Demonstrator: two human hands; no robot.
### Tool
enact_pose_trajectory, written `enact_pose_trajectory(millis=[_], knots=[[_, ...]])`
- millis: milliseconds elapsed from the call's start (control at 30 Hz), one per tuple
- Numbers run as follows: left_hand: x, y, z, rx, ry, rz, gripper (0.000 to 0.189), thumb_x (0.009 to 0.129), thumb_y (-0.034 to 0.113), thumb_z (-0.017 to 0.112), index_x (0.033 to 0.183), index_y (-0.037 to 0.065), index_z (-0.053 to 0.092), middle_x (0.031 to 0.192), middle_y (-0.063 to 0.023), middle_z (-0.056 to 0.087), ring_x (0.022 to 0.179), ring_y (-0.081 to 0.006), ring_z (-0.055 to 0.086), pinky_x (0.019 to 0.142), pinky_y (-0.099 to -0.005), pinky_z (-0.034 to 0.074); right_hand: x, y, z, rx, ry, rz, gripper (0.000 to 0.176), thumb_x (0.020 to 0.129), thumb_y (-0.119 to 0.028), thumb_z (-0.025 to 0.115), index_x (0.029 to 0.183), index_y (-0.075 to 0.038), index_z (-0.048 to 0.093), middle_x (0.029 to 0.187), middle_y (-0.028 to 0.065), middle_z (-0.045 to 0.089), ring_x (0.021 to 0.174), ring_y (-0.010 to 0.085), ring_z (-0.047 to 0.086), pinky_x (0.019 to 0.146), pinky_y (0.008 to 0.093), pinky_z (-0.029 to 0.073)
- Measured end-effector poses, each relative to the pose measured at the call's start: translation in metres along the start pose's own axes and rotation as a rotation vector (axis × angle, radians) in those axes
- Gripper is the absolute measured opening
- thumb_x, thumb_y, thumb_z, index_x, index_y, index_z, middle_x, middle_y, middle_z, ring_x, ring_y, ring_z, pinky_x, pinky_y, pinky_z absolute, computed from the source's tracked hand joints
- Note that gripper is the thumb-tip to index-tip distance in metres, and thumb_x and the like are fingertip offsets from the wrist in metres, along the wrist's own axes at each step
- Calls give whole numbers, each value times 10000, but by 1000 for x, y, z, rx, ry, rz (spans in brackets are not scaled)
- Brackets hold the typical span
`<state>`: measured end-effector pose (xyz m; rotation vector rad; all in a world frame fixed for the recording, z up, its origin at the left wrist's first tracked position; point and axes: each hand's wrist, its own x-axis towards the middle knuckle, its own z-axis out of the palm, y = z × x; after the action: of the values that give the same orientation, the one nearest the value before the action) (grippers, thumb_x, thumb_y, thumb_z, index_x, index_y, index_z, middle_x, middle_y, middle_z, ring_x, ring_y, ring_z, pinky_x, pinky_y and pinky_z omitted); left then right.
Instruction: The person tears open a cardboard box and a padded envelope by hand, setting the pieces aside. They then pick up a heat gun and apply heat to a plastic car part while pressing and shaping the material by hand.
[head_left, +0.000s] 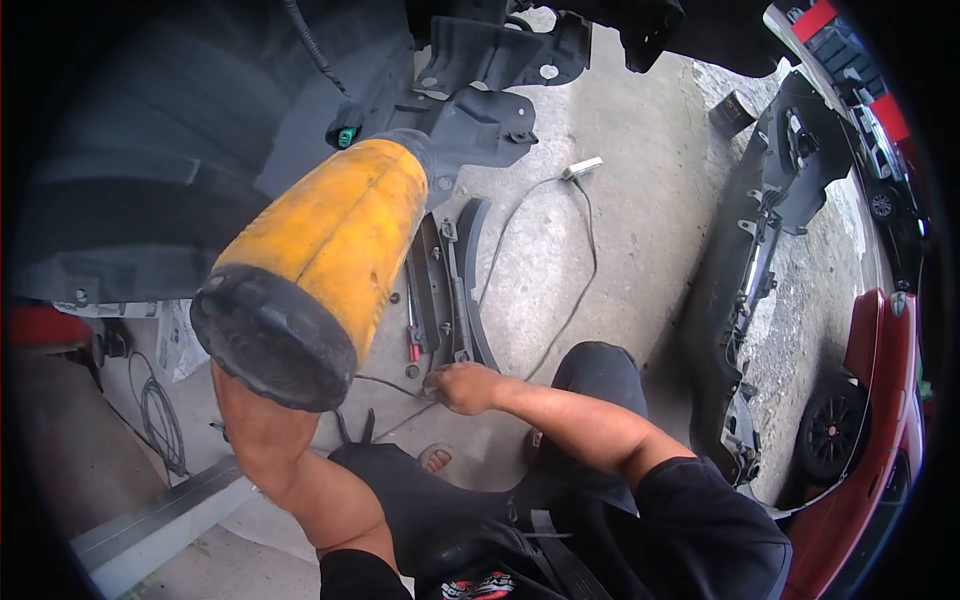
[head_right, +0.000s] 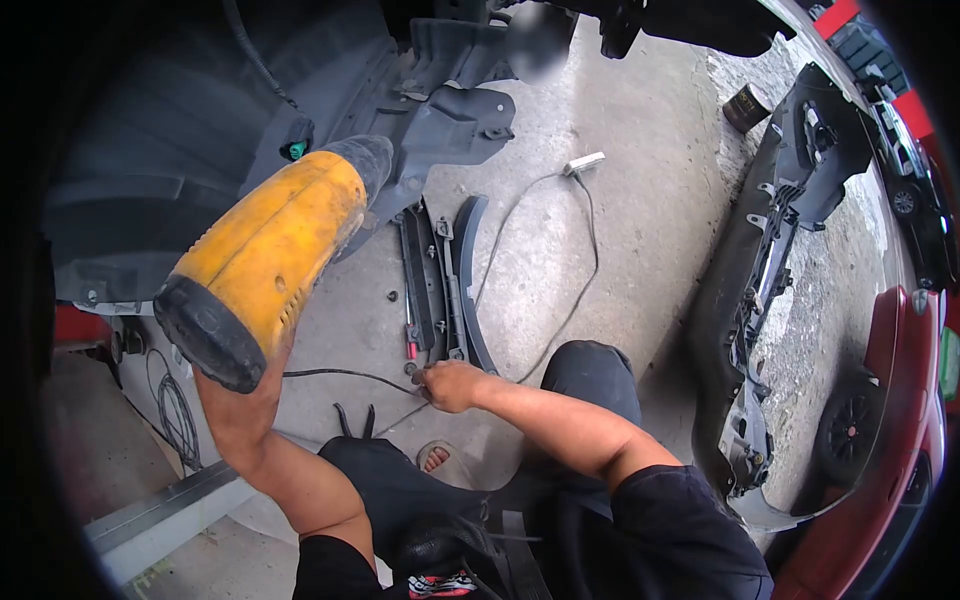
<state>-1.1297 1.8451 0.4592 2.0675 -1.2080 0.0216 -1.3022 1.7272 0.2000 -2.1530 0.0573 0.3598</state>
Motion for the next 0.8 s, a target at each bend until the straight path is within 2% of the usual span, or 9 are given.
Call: enact_pose_trajectory(millis=[267,400,467,600,667,800], knots=[[1,-2,1,-147,68,-83,714,690,178,842,1290,-15,508,1229,-189,577,1145,-350,547,1007,-423,391,0,-2,-4,-10,-45,1,311,928,-218,500,1141,-13,598,1102,212,625,1066,387,590,920,475,449],[1,1,-4,-48,69,-84,725,686,180,844,1295,-18,504,1237,-191,573,1153,-353,545,1011,-424,388,-2,0,-1,11,4,-22,315,920,-238,498,1114,-5,583,1035,220,653,1038,387,600,921,481,443],[5,6,-4,-53,56,-17,501,799,-62,721,1242,-37,488,1180,-146,603,1076,-228,597,954,-330,463,-2,0,-1,7,19,-33,327,927,-238,494,1137,-3,581,1040,222,655,1039,388,600,927,479,438],[6,7,-6,-9,46,5,489,801,-53,724,1235,-39,499,1176,-146,607,1077,-232,597,955,-335,463,-3,-2,-4,-4,-10,-30,334,926,-241,499,1147,-4,580,1033,224,657,1048,387,598,927,476,439],[8,11,-9,-67,-24,-30,491,797,-41,733,1233,-41,508,1176,-148,609,1082,-231,596,957,-339,461,-5,-4,-6,-8,-18,-10,337,928,-246,503,1151,-6,582,1021,226,659,1049,384,597,929,470,440],[7,13,-11,-46,10,-61,468,801,-10,740,1219,-41,530,1161,-146,623,1070,-232,606,945,-337,465,-6,-6,-8,-11,-13,-13,341,925,-241,506,1162,-8,582,1018,227,659,1049,382,598,930,464,441]])
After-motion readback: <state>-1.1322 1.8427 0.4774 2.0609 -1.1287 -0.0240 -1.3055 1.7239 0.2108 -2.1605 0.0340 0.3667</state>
